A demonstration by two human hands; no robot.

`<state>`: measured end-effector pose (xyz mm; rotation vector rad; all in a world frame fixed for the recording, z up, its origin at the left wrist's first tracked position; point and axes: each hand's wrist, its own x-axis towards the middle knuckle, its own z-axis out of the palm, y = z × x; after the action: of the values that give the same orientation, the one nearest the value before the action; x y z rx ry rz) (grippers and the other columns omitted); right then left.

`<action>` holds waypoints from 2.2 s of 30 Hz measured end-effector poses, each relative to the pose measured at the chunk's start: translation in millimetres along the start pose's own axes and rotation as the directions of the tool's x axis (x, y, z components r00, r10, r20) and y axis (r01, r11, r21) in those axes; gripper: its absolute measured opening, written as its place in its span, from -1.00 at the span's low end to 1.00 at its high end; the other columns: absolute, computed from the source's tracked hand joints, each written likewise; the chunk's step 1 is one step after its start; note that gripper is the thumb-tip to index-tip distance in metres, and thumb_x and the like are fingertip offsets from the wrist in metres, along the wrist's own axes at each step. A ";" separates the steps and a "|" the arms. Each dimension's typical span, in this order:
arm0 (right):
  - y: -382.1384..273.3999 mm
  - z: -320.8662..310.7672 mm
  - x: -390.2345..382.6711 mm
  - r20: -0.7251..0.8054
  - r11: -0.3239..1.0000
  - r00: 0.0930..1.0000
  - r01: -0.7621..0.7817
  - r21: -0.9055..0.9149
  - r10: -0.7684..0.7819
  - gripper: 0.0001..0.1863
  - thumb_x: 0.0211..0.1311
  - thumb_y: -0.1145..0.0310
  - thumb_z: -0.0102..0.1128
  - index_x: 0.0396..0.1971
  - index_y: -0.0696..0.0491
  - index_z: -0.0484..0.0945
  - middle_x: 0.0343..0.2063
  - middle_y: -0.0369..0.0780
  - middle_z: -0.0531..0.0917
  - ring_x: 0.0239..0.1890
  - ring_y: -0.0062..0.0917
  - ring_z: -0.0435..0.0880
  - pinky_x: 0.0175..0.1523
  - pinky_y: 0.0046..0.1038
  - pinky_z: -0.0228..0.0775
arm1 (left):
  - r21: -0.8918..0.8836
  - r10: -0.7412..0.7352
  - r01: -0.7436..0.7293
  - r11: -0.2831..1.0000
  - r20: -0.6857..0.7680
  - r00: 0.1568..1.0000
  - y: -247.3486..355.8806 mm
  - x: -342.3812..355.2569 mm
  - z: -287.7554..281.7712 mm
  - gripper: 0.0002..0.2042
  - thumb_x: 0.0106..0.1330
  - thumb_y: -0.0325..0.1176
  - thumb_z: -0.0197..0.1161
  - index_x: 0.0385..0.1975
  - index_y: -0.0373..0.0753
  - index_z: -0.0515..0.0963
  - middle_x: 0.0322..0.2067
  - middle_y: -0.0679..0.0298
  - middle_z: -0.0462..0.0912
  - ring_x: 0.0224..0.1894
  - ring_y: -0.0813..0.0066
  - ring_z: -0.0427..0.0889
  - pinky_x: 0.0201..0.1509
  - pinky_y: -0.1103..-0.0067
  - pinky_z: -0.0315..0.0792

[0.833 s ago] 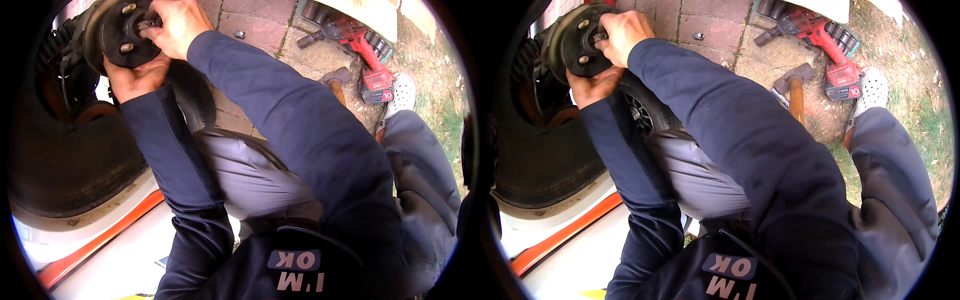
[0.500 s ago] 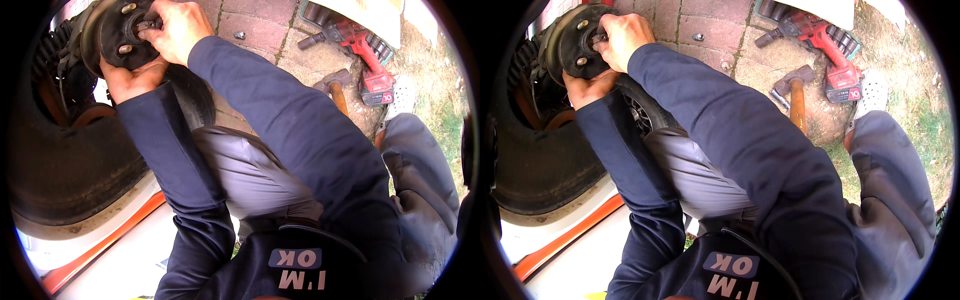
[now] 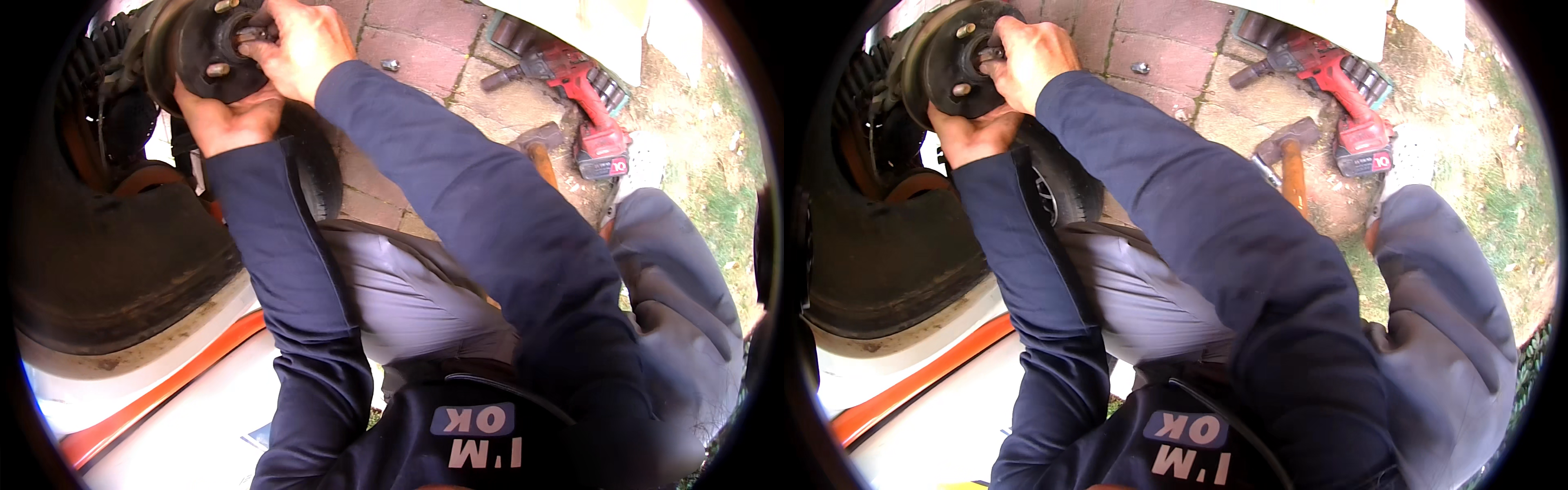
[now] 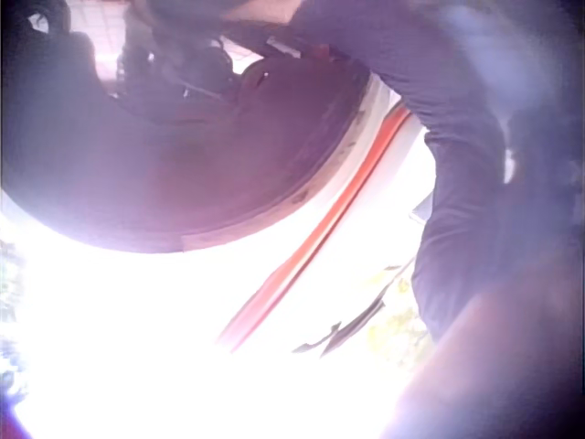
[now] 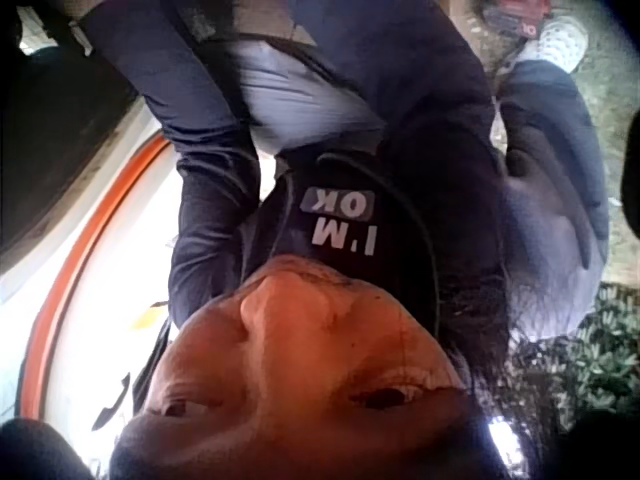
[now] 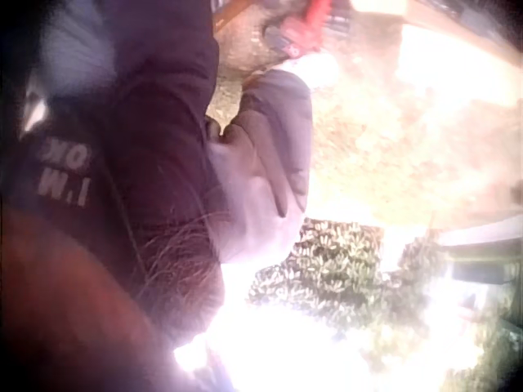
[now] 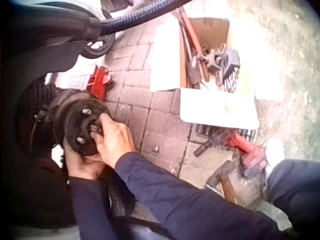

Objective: The person removes a brake caliper from a car wheel hub and places it in a cardboard box. They then use a wrench and a hammer to loosen and remove bolts from the hub assembly, placing the removed parts into the box.

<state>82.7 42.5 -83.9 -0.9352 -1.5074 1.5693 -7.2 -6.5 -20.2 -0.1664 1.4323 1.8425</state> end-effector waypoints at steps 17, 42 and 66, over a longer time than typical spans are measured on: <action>69.0 -251.5 -53.0 0.513 -0.059 0.783 0.566 -0.822 0.352 -0.64 0.20 0.44 0.14 0.01 -0.01 0.63 0.12 -0.15 0.54 0.27 -0.26 0.43 0.43 -0.02 0.16 | -0.089 -0.022 0.000 0.996 -0.238 0.971 -5.3 -11.5 12.1 -0.50 0.30 0.04 0.10 0.14 -0.11 0.54 0.21 0.14 0.50 0.28 -0.01 0.39 0.35 -0.14 0.20; 138.5 -107.6 -122.0 0.567 0.428 0.674 0.386 -0.817 0.474 -0.64 0.31 0.35 0.09 0.10 -0.01 0.53 0.05 0.01 0.56 0.13 -0.13 0.62 0.16 -0.15 0.51 | -0.316 -0.058 0.010 0.949 -0.144 0.988 -8.4 -3.3 -11.1 -0.48 0.34 0.00 0.30 0.23 -0.08 0.45 0.17 0.28 0.54 0.15 0.24 0.50 0.25 0.15 0.39; 0.3 -19.2 -21.4 -0.017 0.974 0.981 -0.192 -0.116 0.191 -0.57 0.44 0.14 0.13 0.03 0.20 0.37 -0.36 -0.01 0.67 -0.42 -0.30 0.69 -0.26 -0.27 0.57 | -0.321 -0.067 0.054 0.946 -0.027 0.997 -15.9 -1.5 -25.3 -0.32 0.25 0.10 0.32 0.31 -0.08 0.36 0.27 0.18 0.40 0.30 0.14 0.35 0.42 0.10 0.21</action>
<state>109.4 32.0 -84.8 -1.1821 -1.5573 1.6236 -4.8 -28.2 -40.6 -0.4044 1.1294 2.0199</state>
